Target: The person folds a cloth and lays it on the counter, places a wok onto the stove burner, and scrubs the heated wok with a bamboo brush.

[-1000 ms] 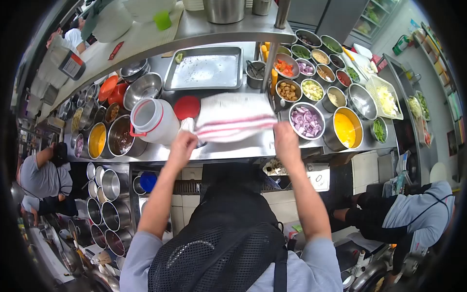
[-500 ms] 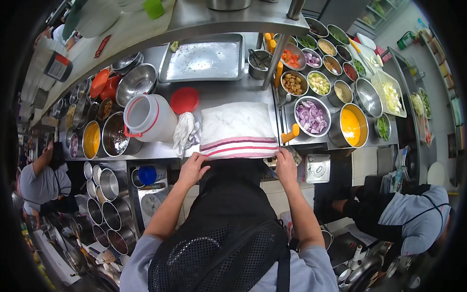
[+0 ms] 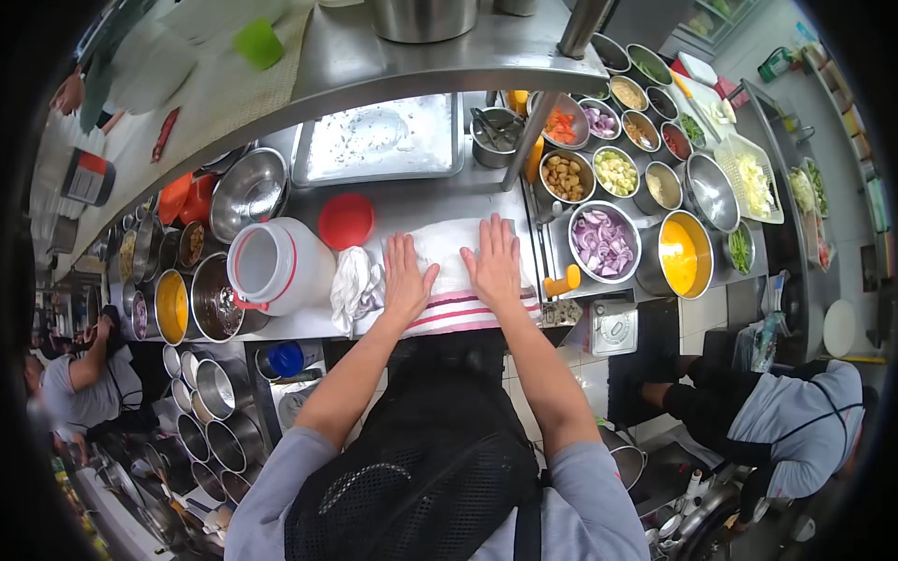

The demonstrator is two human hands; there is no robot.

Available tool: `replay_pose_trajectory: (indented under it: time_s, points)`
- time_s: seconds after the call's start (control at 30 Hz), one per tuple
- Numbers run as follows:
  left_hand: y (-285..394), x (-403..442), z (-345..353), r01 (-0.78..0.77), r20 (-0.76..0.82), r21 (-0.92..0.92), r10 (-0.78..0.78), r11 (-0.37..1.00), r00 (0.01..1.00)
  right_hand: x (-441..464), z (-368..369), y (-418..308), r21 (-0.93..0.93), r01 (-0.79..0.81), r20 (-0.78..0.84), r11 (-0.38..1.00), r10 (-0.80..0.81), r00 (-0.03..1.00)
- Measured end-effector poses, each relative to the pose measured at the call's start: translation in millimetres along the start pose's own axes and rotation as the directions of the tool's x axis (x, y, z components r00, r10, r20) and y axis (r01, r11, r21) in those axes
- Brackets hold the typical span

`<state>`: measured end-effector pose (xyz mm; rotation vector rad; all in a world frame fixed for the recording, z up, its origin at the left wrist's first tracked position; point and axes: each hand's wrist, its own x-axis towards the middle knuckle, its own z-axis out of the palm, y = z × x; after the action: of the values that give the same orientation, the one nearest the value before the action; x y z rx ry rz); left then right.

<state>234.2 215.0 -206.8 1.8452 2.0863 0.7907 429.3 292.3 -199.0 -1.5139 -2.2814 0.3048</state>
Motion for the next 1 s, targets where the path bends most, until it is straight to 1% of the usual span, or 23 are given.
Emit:
replay_pose_trajectory:
  time_s: [0.03,0.07,0.1,0.17,0.23,0.27,0.4,0.47,0.5,0.57,0.6,0.63,0.67,0.7,0.77,0.83,0.9,0.97,1.0]
  points:
    - [-2.6,1.1,3.9,0.020,-0.017,0.062,-0.019,0.998,1.000,4.2,6.6,6.6,0.004,-0.005,0.008,1.000,0.005,1.000]
    - [-5.5,5.4,5.3,0.047,0.004,0.112,-0.048,0.993,0.999,8.6,8.1,16.1,-0.067,-0.029,0.035,0.997,0.031,0.999]
    - [-9.4,12.1,6.7,0.050,0.012,0.114,-0.052,0.992,0.999,12.5,11.0,23.4,-0.138,-0.049,0.061,0.989,0.058,0.996]
    - [-17.0,28.5,8.3,0.072,0.022,0.237,-0.079,0.969,0.997,19.0,14.2,27.6,-0.149,-0.061,0.087,0.987,0.074,0.993]
    - [-23.5,43.2,6.3,0.062,0.018,0.256,-0.069,0.965,0.997,26.8,10.9,25.9,-0.161,-0.082,0.102,0.983,0.099,0.990]
    - [-26.3,47.4,5.9,0.044,0.006,0.277,-0.048,0.960,0.999,29.2,12.9,26.1,-0.167,-0.082,0.076,0.983,0.095,0.993]
    - [-27.1,49.7,3.9,0.048,0.024,0.267,-0.057,0.962,0.998,31.5,13.9,26.4,-0.167,-0.095,0.061,0.981,0.106,0.992]
    - [-28.1,44.4,-0.7,-0.009,0.028,0.263,0.001,0.965,1.000,30.9,9.9,27.8,-0.130,-0.090,0.083,0.987,0.101,0.991]
    - [-25.0,39.2,-8.8,-0.014,0.033,0.261,0.006,0.965,0.999,27.8,4.4,25.9,-0.131,-0.096,0.081,0.987,0.108,0.991]
    - [-20.5,21.0,-26.0,-0.201,0.160,0.202,0.171,0.958,0.972,11.0,-9.9,17.9,-0.121,-0.053,0.046,0.991,0.059,0.997]
    - [-22.1,5.8,-27.8,-0.204,0.171,0.198,0.171,0.959,0.970,0.4,-17.7,11.8,-0.107,-0.037,0.066,0.994,0.045,0.997]
    - [-23.7,-7.4,-29.5,-0.203,0.232,0.181,0.159,0.962,0.960,-10.8,-15.8,14.7,-0.108,-0.048,0.068,0.993,0.056,0.996]
    - [-23.4,-13.3,-31.1,-0.200,0.291,0.163,0.147,0.966,0.946,-20.5,-15.6,18.8,-0.124,-0.053,0.113,0.991,0.067,0.991]
    - [-23.5,-15.0,-30.9,-0.205,0.298,0.160,0.151,0.966,0.943,-27.9,-14.0,22.4,-0.139,-0.056,0.156,0.989,0.078,0.985]
    - [-21.9,-16.4,-32.0,-0.174,0.290,0.201,0.111,0.964,0.951,-27.3,-10.3,25.9,-0.134,-0.085,0.141,0.987,0.104,0.985]
    - [-19.3,-18.3,-34.8,-0.184,0.292,0.191,0.124,0.964,0.948,-29.8,-15.5,25.8,-0.112,-0.061,0.137,0.992,0.077,0.988]
    - [-16.4,-10.4,-36.3,-0.207,0.293,0.176,0.150,0.962,0.944,-37.1,-27.1,21.8,-0.117,-0.074,0.091,0.990,0.085,0.992]
    - [-13.1,-3.1,-36.0,-0.271,0.224,0.174,0.230,0.947,0.947,-63.1,-46.4,10.3,-0.085,-0.145,-0.072,0.986,0.139,0.988]
    - [5.3,17.4,-43.1,-0.316,0.147,0.138,0.296,0.939,0.944,-76.0,-58.8,-0.3,-0.002,-0.207,-0.181,0.978,0.203,0.962]
